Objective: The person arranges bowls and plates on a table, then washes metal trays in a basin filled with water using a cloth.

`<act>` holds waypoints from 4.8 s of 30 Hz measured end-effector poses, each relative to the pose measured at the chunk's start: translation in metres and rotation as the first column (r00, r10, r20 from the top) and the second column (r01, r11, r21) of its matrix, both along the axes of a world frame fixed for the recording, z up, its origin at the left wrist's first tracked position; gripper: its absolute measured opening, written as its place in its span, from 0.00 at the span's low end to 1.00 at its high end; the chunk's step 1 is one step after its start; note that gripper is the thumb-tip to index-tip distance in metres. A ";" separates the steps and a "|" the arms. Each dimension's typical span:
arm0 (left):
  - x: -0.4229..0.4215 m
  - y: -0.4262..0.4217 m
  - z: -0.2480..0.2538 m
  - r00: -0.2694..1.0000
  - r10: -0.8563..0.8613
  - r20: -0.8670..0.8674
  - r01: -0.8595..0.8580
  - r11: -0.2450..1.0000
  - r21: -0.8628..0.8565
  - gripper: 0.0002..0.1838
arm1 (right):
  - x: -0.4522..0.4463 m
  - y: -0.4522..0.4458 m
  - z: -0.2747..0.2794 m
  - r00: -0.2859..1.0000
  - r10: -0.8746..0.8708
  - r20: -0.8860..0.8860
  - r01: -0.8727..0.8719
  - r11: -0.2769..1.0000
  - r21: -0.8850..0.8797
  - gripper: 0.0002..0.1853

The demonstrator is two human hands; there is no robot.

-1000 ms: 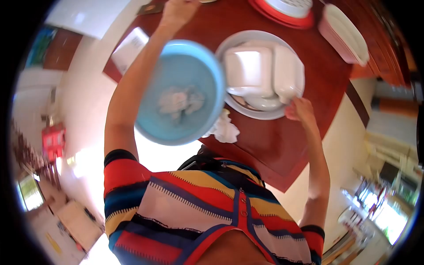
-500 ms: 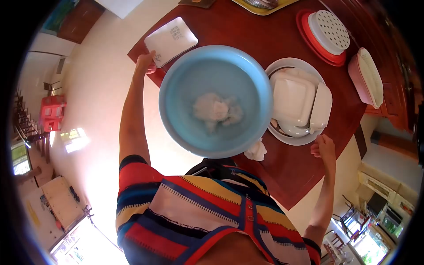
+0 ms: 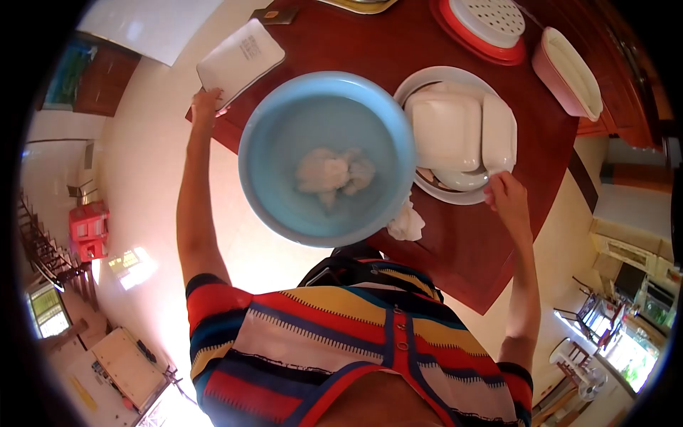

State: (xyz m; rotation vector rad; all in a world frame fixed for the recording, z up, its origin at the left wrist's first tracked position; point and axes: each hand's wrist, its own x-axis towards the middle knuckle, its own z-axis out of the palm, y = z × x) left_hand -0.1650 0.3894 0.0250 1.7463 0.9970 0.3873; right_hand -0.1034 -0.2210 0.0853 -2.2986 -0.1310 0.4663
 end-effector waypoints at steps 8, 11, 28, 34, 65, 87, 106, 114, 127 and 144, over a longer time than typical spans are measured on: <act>0.015 -0.184 0.168 0.856 -0.510 -0.084 0.509 0.860 -0.032 0.11 | 0.008 0.043 0.054 0.404 0.317 0.858 -0.469 0.877 -0.103 0.33; 0.020 -0.266 0.183 0.713 -0.701 -0.026 0.683 0.702 -0.203 0.10 | 0.017 0.037 0.068 0.139 0.326 0.935 -0.525 0.825 -0.210 0.43; 0.003 -0.401 0.092 0.456 -0.849 0.266 0.887 0.457 -0.062 0.35 | 0.013 -0.042 0.028 0.863 -0.158 0.480 -0.198 0.768 0.608 0.31; 0.002 -0.415 0.038 0.662 -0.724 0.194 0.745 0.664 -0.067 0.31 | 0.020 -0.026 -0.011 0.963 -0.158 0.219 -0.007 0.795 0.607 0.33; 0.034 -0.423 0.009 0.715 -0.605 -0.350 0.699 0.625 0.348 0.29 | 0.036 -0.026 -0.058 0.901 -0.142 0.411 0.041 0.969 0.243 0.37; -0.021 -0.458 0.020 0.691 -0.701 -0.174 0.669 0.529 0.523 0.41 | -0.008 -0.057 -0.103 0.843 -0.450 0.295 0.359 0.879 0.314 0.32; -0.007 -0.450 -0.055 0.911 -0.301 0.281 0.411 0.620 -0.668 0.40 | -0.027 -0.044 -0.114 0.800 -0.206 -0.563 0.558 0.600 0.573 0.14; -0.004 -0.438 -0.055 0.870 -0.406 0.278 0.477 0.558 -0.679 0.36 | -0.029 -0.043 -0.119 0.829 -0.215 -0.516 0.525 0.617 0.586 0.15; -0.006 -0.439 -0.042 0.890 -0.369 0.269 0.436 0.511 -0.741 0.34 | -0.018 -0.050 -0.120 0.850 -0.210 -0.482 0.489 0.655 0.576 0.14; 0.016 -0.420 -0.019 0.788 -0.583 0.196 0.538 0.499 -0.679 0.31 | -0.060 -0.033 -0.110 0.814 -0.386 -0.435 0.581 0.545 0.604 0.13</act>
